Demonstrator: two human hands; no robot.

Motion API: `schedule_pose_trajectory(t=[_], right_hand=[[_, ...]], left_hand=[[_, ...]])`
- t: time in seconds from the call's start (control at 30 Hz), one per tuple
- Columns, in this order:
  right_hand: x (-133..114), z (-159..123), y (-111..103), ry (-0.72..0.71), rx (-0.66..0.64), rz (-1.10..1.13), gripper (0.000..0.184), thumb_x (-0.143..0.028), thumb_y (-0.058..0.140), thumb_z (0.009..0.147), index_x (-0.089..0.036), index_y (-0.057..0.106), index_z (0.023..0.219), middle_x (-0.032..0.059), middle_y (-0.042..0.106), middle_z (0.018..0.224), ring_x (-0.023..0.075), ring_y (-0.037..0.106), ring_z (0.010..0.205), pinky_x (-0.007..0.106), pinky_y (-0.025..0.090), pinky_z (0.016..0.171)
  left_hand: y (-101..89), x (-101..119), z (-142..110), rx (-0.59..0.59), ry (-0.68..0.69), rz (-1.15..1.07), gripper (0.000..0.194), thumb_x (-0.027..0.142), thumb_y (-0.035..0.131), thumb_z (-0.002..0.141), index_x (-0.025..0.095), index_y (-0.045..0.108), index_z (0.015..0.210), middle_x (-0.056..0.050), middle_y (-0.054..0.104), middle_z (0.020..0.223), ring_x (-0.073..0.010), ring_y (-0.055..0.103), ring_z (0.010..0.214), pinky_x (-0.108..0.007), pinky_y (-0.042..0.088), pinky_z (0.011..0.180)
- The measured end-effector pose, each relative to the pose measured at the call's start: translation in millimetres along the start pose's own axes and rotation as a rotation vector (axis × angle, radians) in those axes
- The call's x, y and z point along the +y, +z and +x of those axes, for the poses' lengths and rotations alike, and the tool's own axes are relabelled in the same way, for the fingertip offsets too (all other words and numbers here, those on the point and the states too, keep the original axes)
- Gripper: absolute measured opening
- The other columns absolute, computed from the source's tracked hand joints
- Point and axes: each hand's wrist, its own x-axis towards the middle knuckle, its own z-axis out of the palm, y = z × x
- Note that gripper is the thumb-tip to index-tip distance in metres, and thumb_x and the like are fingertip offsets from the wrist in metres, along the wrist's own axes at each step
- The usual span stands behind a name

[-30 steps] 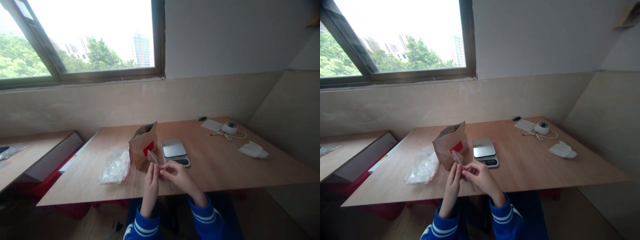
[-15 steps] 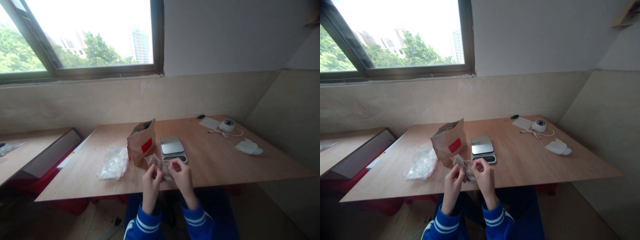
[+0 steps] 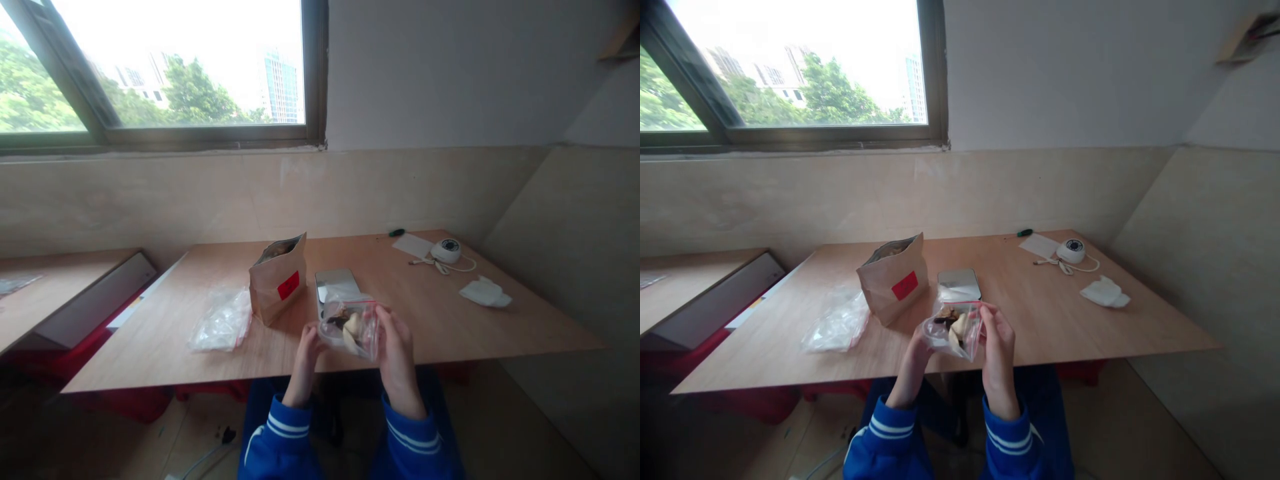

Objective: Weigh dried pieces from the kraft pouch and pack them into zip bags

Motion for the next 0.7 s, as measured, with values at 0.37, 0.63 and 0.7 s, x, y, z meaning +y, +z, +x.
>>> schedule_pose_trajectory(t=[0.37, 0.63, 0.7], right_hand=[[5, 1, 0, -0.363, -0.149, -0.223, 0.022, -0.035, 0.065, 0.079, -0.021, 0.058, 0.095, 0.0032, 0.062, 0.091, 0.0163, 0.062, 0.081, 0.030, 0.053, 0.077], [39, 5, 11, -0.469, -0.511, -0.542, 0.033, -0.025, 0.057, 0.084, -0.023, 0.059, 0.117, 0.0090, 0.060, 0.116, 0.0236, 0.058, 0.109, 0.039, 0.050, 0.094], [46, 6, 12, -0.479, -0.548, -0.582, 0.039, -0.026, 0.058, 0.083, -0.025, 0.056, 0.122, 0.0086, 0.057, 0.120, 0.0240, 0.055, 0.115, 0.039, 0.048, 0.098]], left_hand=[[-5.4, -5, 5, 0.234, -0.060, -0.001, 0.049, 0.051, 0.062, 0.077, 0.015, 0.066, 0.110, -0.011, 0.069, 0.109, -0.0277, 0.059, 0.110, -0.038, 0.042, 0.097], [-10.1, -3, 5, 0.270, 0.114, 0.021, 0.036, 0.043, 0.070, 0.073, 0.020, 0.065, 0.100, -0.005, 0.071, 0.101, -0.0192, 0.064, 0.097, -0.026, 0.048, 0.083], [-11.4, -2, 4, 0.265, 0.131, 0.003, 0.033, 0.041, 0.073, 0.071, 0.020, 0.064, 0.094, -0.002, 0.071, 0.092, -0.0156, 0.066, 0.086, -0.023, 0.049, 0.076]])
